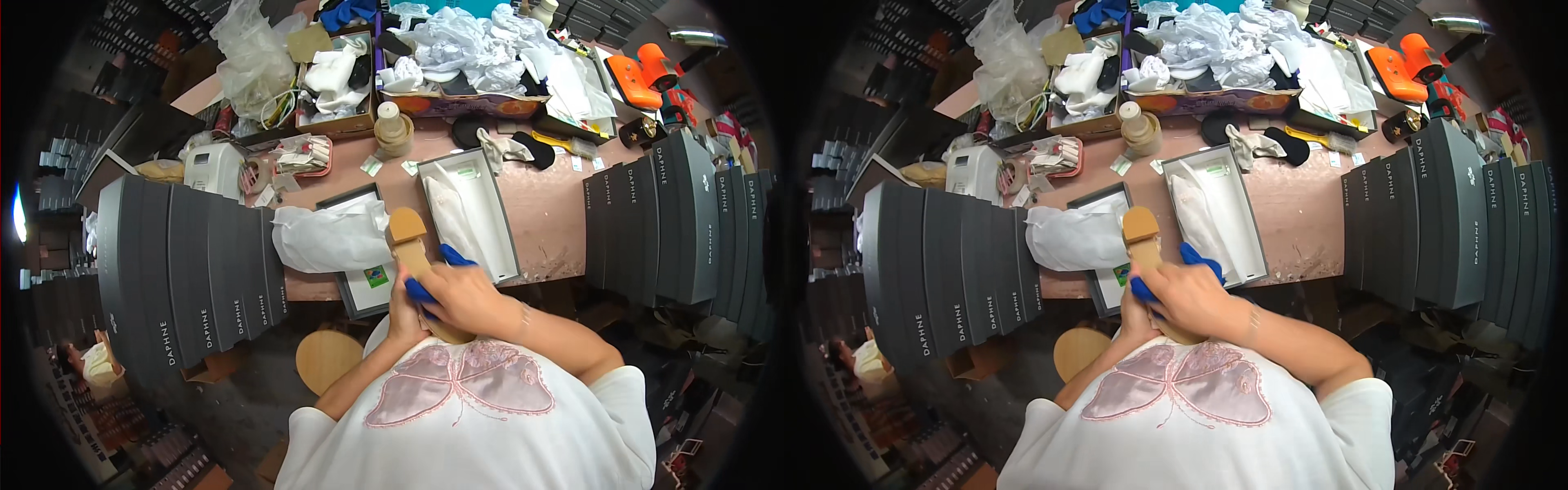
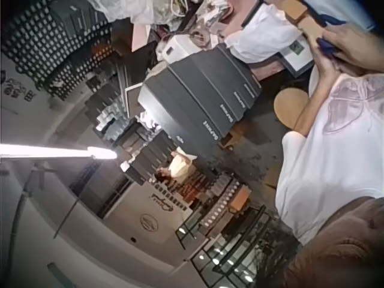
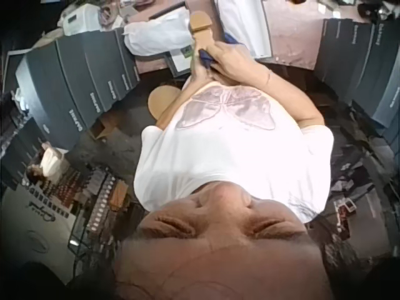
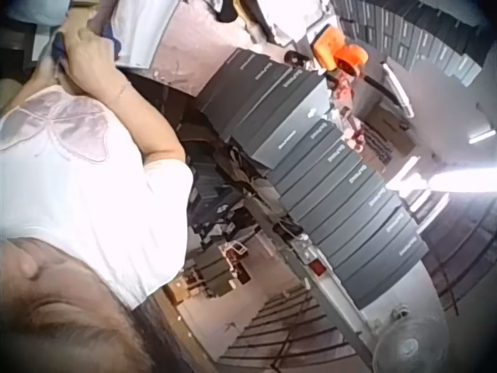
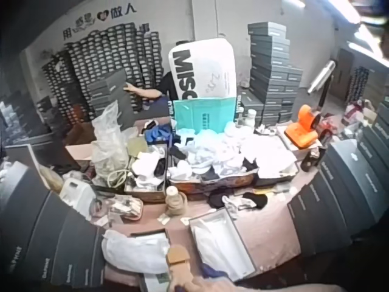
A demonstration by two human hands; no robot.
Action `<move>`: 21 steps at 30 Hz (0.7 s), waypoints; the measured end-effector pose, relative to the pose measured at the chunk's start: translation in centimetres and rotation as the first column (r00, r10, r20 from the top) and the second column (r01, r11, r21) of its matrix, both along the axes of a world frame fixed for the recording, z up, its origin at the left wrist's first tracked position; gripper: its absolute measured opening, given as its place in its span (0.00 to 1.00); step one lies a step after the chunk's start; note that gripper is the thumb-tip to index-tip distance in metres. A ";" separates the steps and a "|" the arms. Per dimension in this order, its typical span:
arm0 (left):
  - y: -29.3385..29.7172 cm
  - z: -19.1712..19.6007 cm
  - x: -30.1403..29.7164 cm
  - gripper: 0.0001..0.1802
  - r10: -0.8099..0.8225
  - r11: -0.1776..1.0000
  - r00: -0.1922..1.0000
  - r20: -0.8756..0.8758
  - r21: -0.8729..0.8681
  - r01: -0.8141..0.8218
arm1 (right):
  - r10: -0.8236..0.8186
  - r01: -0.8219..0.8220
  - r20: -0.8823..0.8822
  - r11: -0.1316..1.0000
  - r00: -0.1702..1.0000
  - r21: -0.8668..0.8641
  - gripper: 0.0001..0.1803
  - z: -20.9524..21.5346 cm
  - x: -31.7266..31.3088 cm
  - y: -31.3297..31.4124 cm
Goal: Packing shoes into boxes with tissue paper.
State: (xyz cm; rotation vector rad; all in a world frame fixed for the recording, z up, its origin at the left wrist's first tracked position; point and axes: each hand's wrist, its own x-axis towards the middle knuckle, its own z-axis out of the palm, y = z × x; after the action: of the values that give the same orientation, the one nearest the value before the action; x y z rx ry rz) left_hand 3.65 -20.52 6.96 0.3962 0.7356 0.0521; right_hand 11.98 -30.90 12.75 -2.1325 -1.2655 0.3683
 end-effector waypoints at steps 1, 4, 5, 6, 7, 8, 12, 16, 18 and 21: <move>1.2 0.5 0.5 0.27 -0.121 0.987 0.987 0.107 -0.089 0.131 | -0.026 -0.001 0.111 0.973 0.993 0.231 0.11 0.0 -0.8 -1.0; 0.8 -0.2 0.8 0.27 -0.096 0.995 0.995 0.005 -0.018 0.096 | -0.105 0.093 0.050 0.977 0.993 0.193 0.13 -1.3 -0.1 0.4; 0.5 0.0 0.9 0.28 -0.066 0.998 0.997 -0.026 0.001 0.066 | -0.154 0.144 0.044 0.974 0.987 0.176 0.14 -1.4 1.7 2.0; 0.1 0.4 1.1 0.31 -0.109 0.994 0.994 -0.010 0.005 0.109 | -0.232 0.229 0.026 0.971 0.972 0.075 0.16 -2.0 3.0 2.7; 0.4 0.9 1.3 0.29 -0.212 0.977 0.977 0.037 0.029 0.211 | -0.269 0.268 0.023 0.963 0.963 0.043 0.14 -2.3 4.1 2.3; 0.8 1.3 1.3 0.30 -0.247 0.968 0.967 0.064 0.059 0.243 | -0.288 0.283 0.049 0.955 0.956 0.094 0.13 -1.9 4.2 1.2; 2.2 2.1 2.5 0.37 -0.247 0.951 0.938 0.242 -0.126 0.283 | -0.492 0.482 0.197 0.871 0.848 0.095 0.14 0.4 7.6 -6.5; 4.3 1.6 3.1 0.35 -0.283 0.959 0.946 0.160 0.044 0.280 | -0.640 0.697 0.278 0.676 0.716 -0.238 0.21 -2.0 11.4 -10.7; 6.8 -1.4 3.5 0.31 -0.214 0.967 0.974 0.079 0.158 0.199 | -0.496 0.565 0.374 0.820 0.784 -0.096 0.30 -3.9 9.4 -9.9; 11.4 -8.1 3.3 0.27 -0.147 0.902 0.989 0.018 0.414 0.126 | -0.436 0.442 -0.334 0.895 0.836 -0.060 0.19 -7.2 4.8 -6.0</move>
State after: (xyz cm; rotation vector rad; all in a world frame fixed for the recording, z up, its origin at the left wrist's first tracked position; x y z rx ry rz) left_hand 6.93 -9.10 -1.13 0.8484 0.6443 0.0854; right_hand 16.73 -36.89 5.57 -2.1474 -0.5562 0.4920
